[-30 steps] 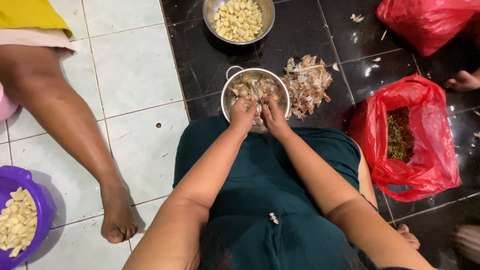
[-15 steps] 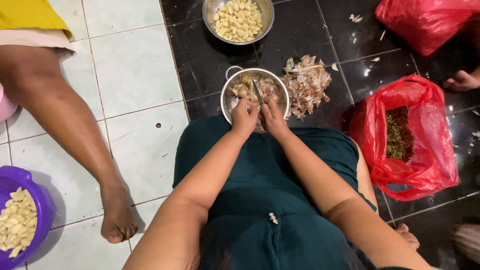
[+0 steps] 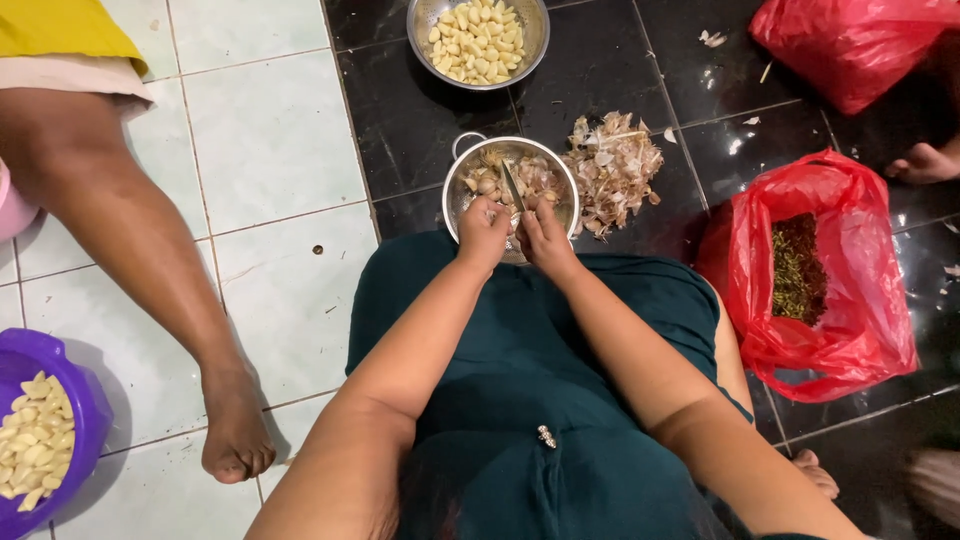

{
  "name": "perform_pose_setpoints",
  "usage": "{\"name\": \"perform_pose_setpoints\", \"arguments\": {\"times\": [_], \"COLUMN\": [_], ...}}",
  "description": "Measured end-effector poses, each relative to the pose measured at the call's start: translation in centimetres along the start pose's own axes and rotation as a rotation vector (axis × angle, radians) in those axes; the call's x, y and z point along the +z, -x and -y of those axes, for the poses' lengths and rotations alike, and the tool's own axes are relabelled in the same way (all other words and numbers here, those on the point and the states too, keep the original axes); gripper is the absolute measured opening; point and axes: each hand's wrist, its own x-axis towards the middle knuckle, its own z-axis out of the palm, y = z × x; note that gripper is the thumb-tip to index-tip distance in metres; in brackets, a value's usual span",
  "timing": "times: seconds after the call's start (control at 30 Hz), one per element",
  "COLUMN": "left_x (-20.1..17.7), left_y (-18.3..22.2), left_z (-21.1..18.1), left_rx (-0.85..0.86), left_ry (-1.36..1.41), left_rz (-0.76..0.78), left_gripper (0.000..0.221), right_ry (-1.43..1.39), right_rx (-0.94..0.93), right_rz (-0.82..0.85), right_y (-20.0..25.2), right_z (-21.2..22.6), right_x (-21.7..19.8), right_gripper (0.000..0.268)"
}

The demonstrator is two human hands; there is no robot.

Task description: A person is peeling garlic cloves by hand and with a small knife, placing the peeled cloves into a metal bowl.

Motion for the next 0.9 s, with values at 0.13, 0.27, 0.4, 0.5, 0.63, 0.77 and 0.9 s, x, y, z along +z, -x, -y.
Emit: {"name": "perform_pose_setpoints", "arguments": {"times": [0.13, 0.27, 0.4, 0.5, 0.63, 0.77, 0.9], "left_x": [-0.1, -0.2, -0.5, -0.4, -0.4, -0.6, -0.7], "left_y": [0.1, 0.1, -0.1, -0.4, -0.5, 0.1, -0.2], "left_z": [-0.1, 0.1, 0.6, 0.9, 0.7, -1.3, -1.3], "left_rx": [0.087, 0.123, 0.154, 0.168, 0.026, -0.098, -0.141], "left_ry": [-0.105, -0.148, -0.199, -0.21, 0.006, 0.243, 0.349], "left_rz": [0.003, 0.007, 0.028, 0.026, 0.119, 0.21, 0.252], "left_gripper": [0.005, 0.003, 0.004, 0.004, 0.007, 0.01, 0.012], "right_ry": [-0.087, -0.137, -0.149, -0.222, -0.294, -0.429, -0.482], "right_rx": [0.017, 0.027, 0.041, 0.093, 0.123, 0.146, 0.129], "right_rz": [0.042, 0.053, 0.054, 0.052, 0.068, 0.087, 0.104], "right_y": [-0.1, -0.1, 0.0, 0.1, 0.7, 0.7, 0.7], "right_z": [0.4, 0.1, 0.8, 2.1, 4.2, 4.7, 4.6], "right_x": [-0.1, -0.2, 0.0, 0.2, 0.2, 0.0, -0.4], "right_gripper": [0.019, 0.017, 0.016, 0.012, 0.013, 0.013, 0.01]}}
